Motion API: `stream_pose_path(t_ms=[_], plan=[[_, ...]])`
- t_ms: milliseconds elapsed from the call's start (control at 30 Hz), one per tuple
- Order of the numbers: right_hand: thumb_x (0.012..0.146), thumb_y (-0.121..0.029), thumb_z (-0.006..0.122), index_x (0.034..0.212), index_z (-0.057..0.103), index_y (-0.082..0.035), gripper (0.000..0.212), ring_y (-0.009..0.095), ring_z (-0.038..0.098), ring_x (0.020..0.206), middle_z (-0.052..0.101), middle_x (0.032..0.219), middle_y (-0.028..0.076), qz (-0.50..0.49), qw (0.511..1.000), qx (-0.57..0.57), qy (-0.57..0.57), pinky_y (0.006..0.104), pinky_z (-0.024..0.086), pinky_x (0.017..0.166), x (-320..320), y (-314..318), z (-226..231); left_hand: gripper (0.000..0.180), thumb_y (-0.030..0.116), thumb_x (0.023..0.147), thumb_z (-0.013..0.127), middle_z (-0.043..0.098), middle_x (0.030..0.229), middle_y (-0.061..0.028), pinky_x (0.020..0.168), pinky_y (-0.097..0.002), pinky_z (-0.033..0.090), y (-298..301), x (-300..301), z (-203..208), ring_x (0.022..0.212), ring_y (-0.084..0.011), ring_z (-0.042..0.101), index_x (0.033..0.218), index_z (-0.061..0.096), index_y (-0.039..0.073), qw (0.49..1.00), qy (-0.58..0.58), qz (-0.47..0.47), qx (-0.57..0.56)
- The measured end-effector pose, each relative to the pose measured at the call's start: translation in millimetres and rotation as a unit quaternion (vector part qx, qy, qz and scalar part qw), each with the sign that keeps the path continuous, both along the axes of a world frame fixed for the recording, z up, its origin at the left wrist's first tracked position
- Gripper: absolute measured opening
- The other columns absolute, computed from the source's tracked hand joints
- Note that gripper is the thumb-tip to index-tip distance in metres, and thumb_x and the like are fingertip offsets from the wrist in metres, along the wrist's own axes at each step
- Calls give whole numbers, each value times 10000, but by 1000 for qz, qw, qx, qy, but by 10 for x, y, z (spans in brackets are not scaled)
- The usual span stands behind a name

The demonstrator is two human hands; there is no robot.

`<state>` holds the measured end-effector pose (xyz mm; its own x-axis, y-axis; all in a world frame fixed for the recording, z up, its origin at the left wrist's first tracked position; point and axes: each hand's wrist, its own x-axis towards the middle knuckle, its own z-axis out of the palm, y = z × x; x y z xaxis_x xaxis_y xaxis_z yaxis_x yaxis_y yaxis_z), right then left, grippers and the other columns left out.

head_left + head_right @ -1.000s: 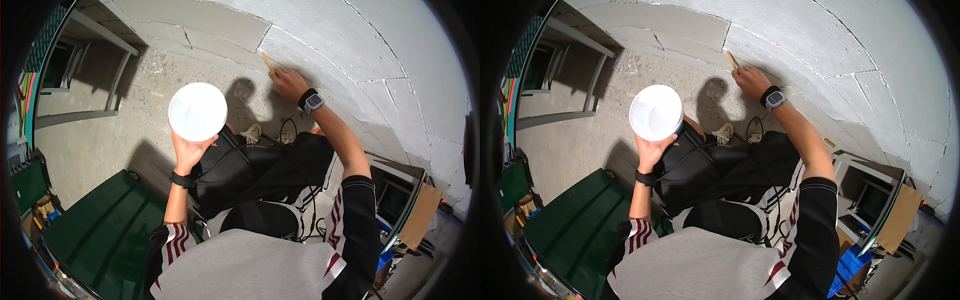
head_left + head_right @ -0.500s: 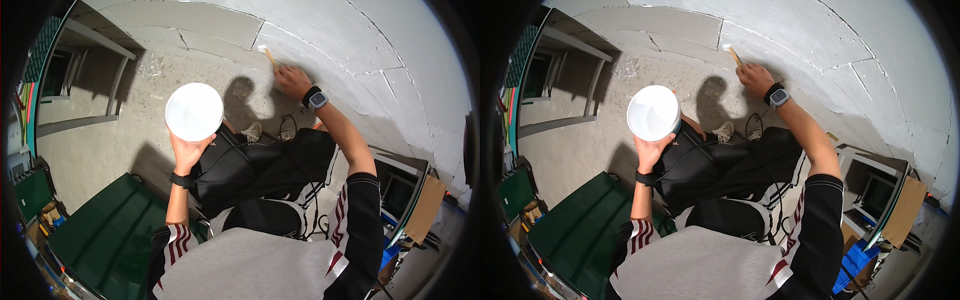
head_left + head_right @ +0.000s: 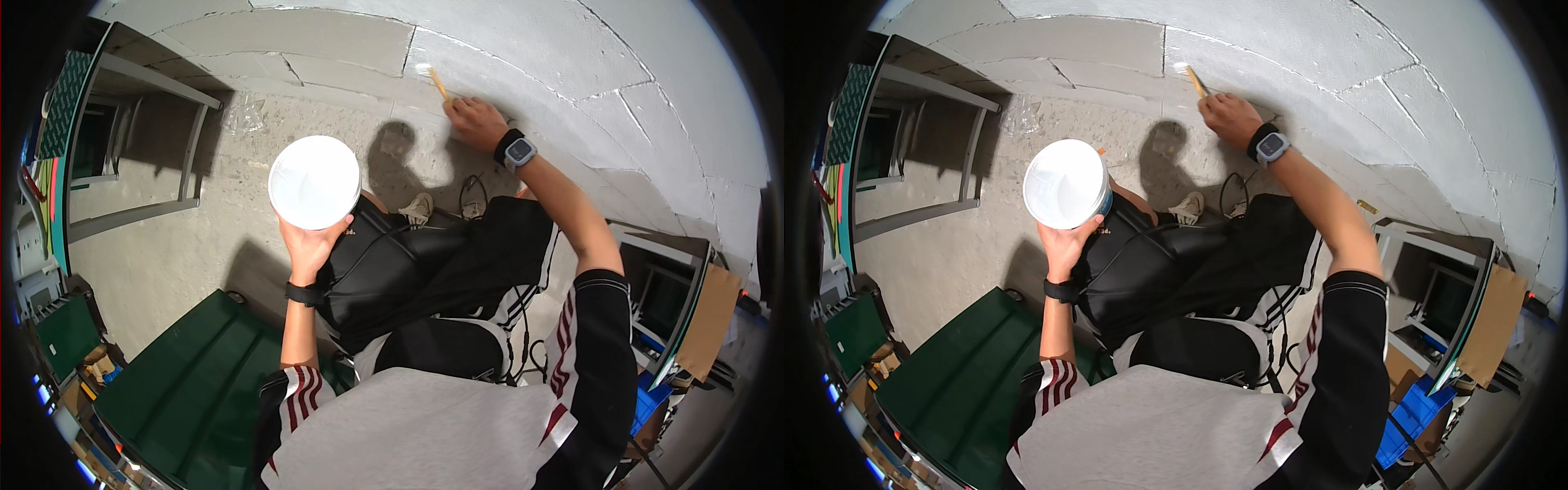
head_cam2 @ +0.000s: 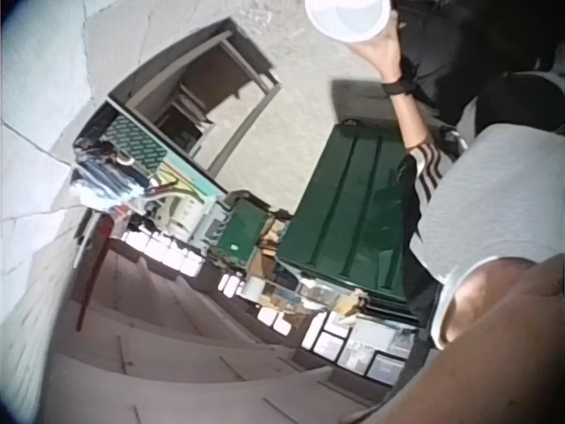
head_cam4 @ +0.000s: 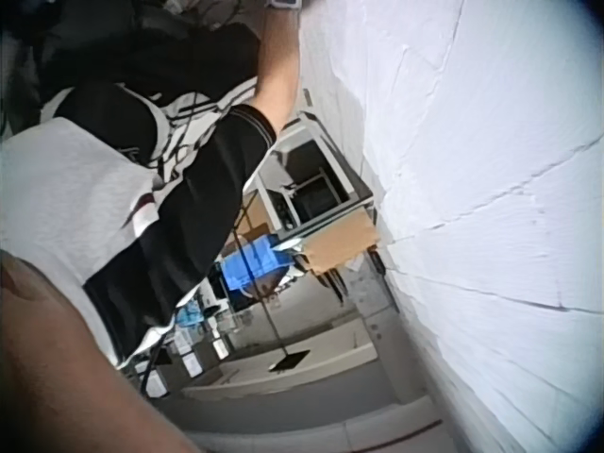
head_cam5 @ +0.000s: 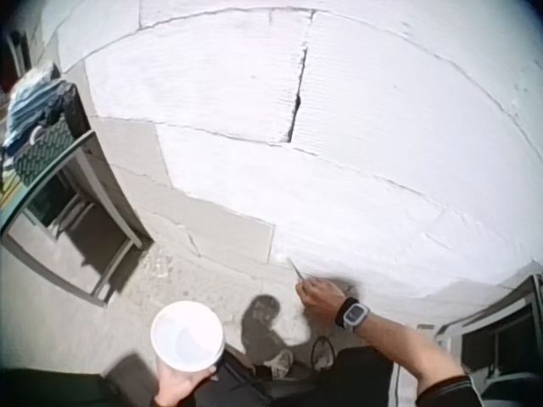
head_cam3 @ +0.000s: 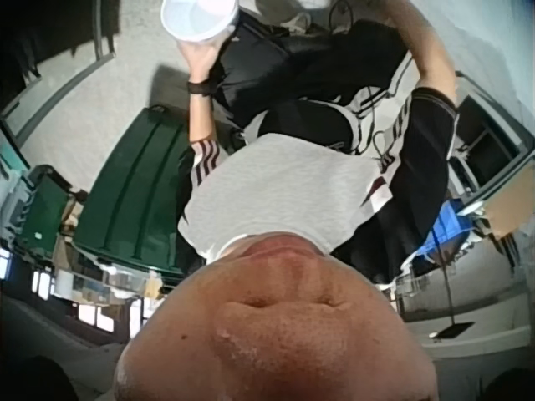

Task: The person is applying white paint or plaster to a brick wall using a wide brush.

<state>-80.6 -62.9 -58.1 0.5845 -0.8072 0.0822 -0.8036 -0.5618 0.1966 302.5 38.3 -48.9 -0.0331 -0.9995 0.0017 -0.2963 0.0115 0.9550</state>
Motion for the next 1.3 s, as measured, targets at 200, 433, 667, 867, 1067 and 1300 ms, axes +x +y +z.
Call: stream_pose_path(t_ms=[200, 433, 667, 867, 1067, 1300], plan=[[860, -81, 560, 964, 618, 32, 165, 263, 677, 768, 644, 852, 126, -60, 996, 65, -5, 369, 562, 689, -239, 339, 17, 779, 123, 610, 932, 635, 1118, -150, 882, -384, 509, 17, -20, 60, 1015, -259, 632, 1224, 481, -37, 1000, -14, 1, -4], [992, -210, 523, 1143, 562, 15, 274, 234, 657, 683, 626, 811, 104, -16, 993, 30, -109, 343, 556, 589, 127, 8, 10, 748, 109, 614, 931, 649, 1097, -142, 875, -367, 512, -35, -49, 96, 994, -248, 641, 1208, 502, -37, 1000, -14, -16, -21], [972, -310, 592, 1167, 596, -57, 319, 243, 637, 643, 625, 738, 79, -79, 988, -13, -130, 373, 527, 587, -380, 369, 137, 685, 101, 612, 928, 666, 1063, -133, 860, -364, 518, -5, -54, 159, 963, -246, 649, 1166, 549, -36, 999, 25, 5, 23], [978, -312, 592, 1121, 698, -52, 315, 305, 636, 644, 671, 752, 146, -136, 890, 77, -428, 416, 490, 618, -47, 221, 101, 670, 115, 617, 930, 668, 1060, -134, 864, -372, 519, -30, -67, 89, 964, -245, 651, 1153, 558, -38, 1000, -8, -11, 5], [1003, -330, 552, 1144, 713, -63, 342, 226, 691, 691, 711, 776, 143, -259, 797, 115, -533, 332, 524, 668, 21, 4, -86, 684, 122, 620, 929, 659, 1088, -138, 865, -372, 517, -3, -82, 101, 986, -248, 650, 1164, 546, -38, 1000, -19, 0, -21], [1017, -334, 535, 1052, 741, -65, 341, 208, 695, 643, 730, 786, 100, -342, 807, 41, -480, 329, 544, 637, -437, 515, 85, 700, 106, 622, 923, 657, 1092, -133, 864, -366, 516, -18, -60, 106, 997, -243, 645, 1185, 532, -36, 1000, -11, -8, 15]])
